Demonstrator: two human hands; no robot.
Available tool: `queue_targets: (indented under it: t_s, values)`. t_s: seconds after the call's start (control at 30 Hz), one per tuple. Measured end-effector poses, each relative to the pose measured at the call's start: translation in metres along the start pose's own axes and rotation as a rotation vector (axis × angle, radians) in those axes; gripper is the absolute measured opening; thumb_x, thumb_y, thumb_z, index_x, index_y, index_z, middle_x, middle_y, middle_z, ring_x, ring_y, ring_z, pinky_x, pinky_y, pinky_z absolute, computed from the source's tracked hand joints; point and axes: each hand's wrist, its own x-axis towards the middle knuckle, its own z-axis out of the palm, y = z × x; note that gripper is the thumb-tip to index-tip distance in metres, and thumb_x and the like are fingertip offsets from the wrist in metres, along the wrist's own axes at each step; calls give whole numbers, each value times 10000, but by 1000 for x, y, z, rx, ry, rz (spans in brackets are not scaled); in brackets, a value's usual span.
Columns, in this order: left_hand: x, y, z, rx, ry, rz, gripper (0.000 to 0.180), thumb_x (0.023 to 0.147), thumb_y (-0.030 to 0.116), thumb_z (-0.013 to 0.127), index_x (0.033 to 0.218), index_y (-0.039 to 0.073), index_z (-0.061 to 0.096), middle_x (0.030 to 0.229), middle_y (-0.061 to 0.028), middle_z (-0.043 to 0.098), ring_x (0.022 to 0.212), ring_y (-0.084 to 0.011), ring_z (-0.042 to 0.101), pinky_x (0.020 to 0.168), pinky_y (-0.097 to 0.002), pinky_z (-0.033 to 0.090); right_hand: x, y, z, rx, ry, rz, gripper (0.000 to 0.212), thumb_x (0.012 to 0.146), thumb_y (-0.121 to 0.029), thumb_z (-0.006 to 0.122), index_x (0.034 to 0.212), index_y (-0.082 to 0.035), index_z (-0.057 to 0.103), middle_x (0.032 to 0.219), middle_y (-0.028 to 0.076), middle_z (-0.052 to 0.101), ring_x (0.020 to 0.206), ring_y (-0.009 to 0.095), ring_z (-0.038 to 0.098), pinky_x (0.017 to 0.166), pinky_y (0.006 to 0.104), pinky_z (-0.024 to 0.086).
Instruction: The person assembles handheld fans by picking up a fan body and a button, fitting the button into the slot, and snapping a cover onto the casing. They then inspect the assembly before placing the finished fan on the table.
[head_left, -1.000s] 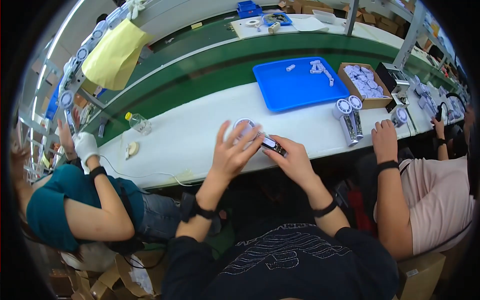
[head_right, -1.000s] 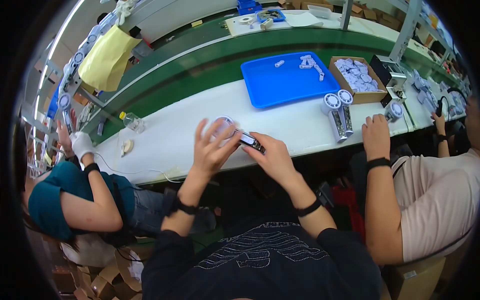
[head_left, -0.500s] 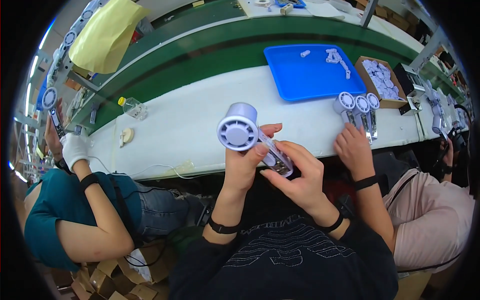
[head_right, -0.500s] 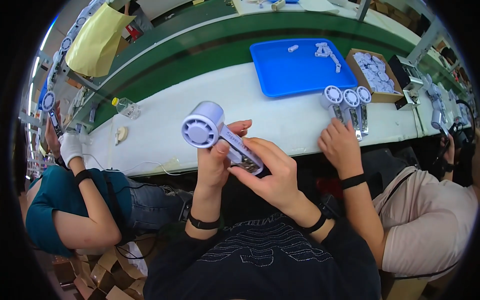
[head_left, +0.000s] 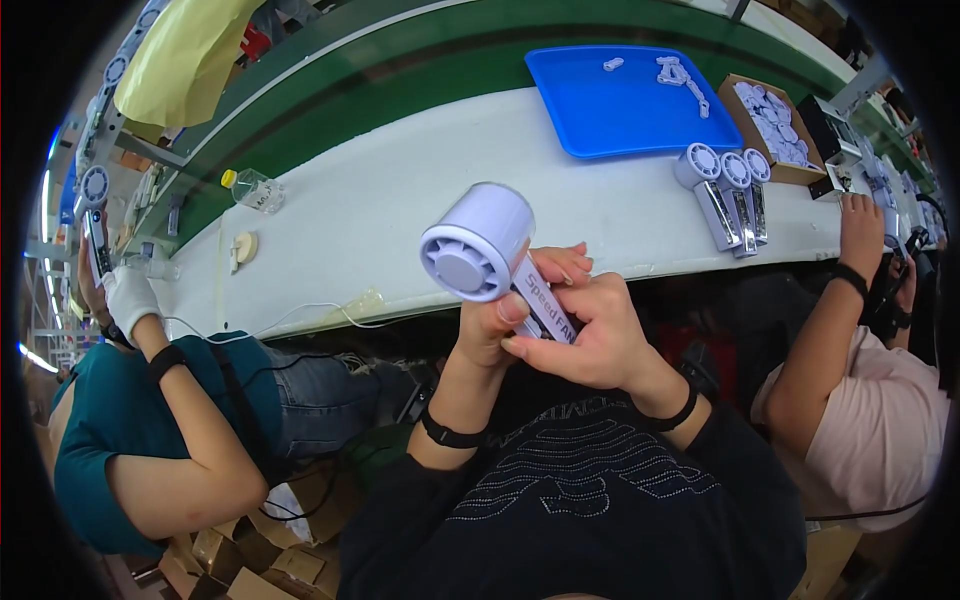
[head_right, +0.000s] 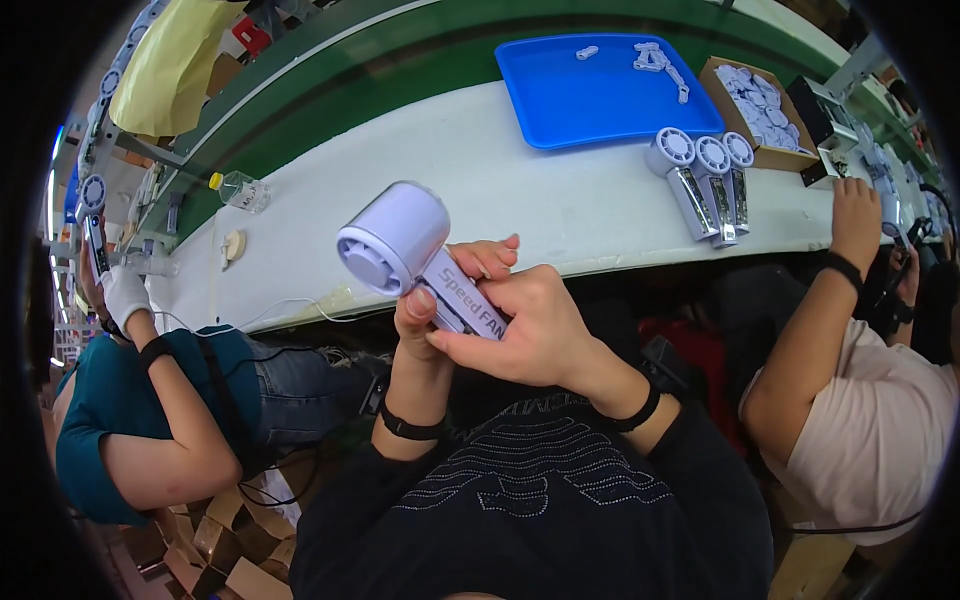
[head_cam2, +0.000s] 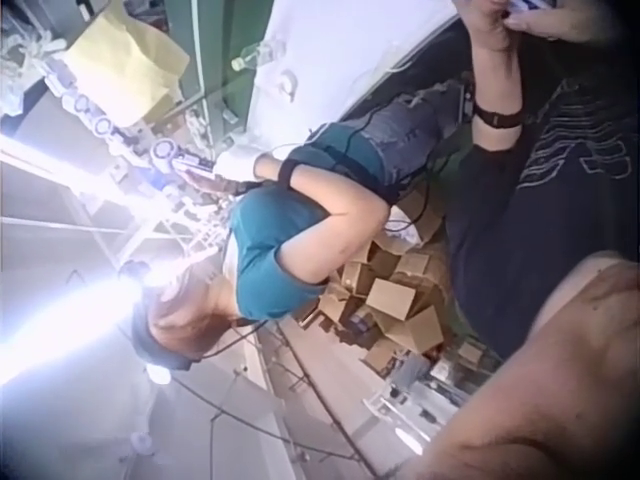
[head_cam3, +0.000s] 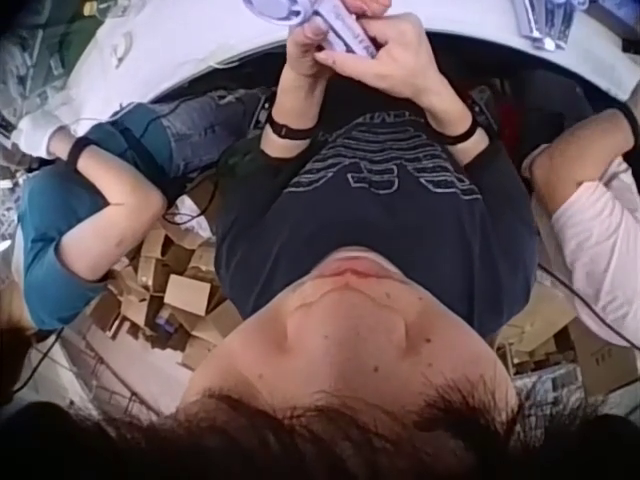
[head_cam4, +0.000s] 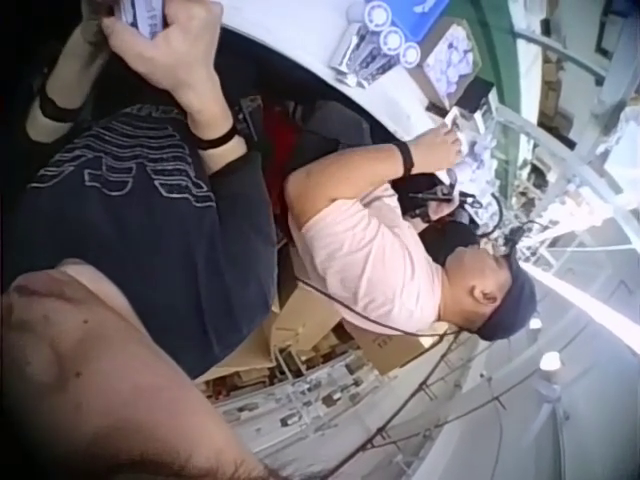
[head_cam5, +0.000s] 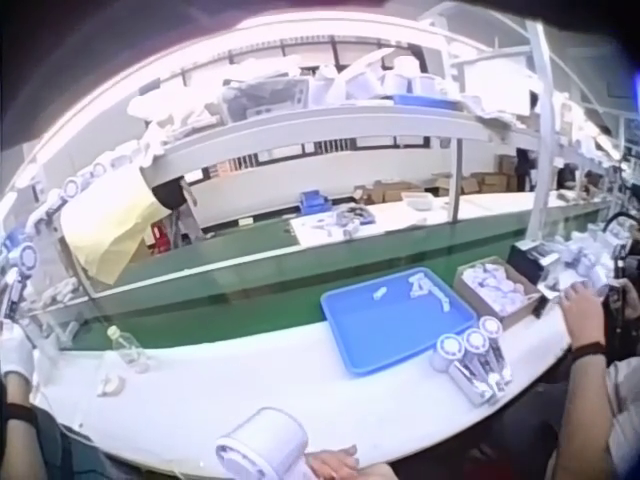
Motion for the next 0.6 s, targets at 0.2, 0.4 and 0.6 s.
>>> queue_targets:
  t_s: [0.2, 0.4, 0.6]
  values:
    - [5, 24, 13, 69, 82, -232, 860, 858, 642, 826, 1327, -59, 661, 1286, -262, 716, 1279, -365, 665, 1147, -531, 505, -9, 3, 2, -2, 41, 114, 369, 780, -282, 949, 852, 23, 754, 659, 82, 672, 585, 132, 628, 557, 284, 473]
    - [9, 42, 14, 257, 34, -335, 855, 855, 601, 849, 1330, -87, 670, 1284, -281, 716, 1204, -342, 706, 1055, -476, 570, -9, -9, -9, 118, -97, 198, 371, 806, -280, 948, 905, 25, 761, 714, 41, 688, 657, 106, 633, 627, 271, 494]
    - [12, 40, 26, 244, 109, -270, 484, 853, 277, 889, 1156, -74, 748, 1154, -226, 786, 1071, -303, 765, 935, -419, 620, -8, -6, -14, 183, -146, 322, 433, 843, -355, 928, 940, 42, 787, 799, 84, 738, 736, 150, 692, 702, 290, 541]
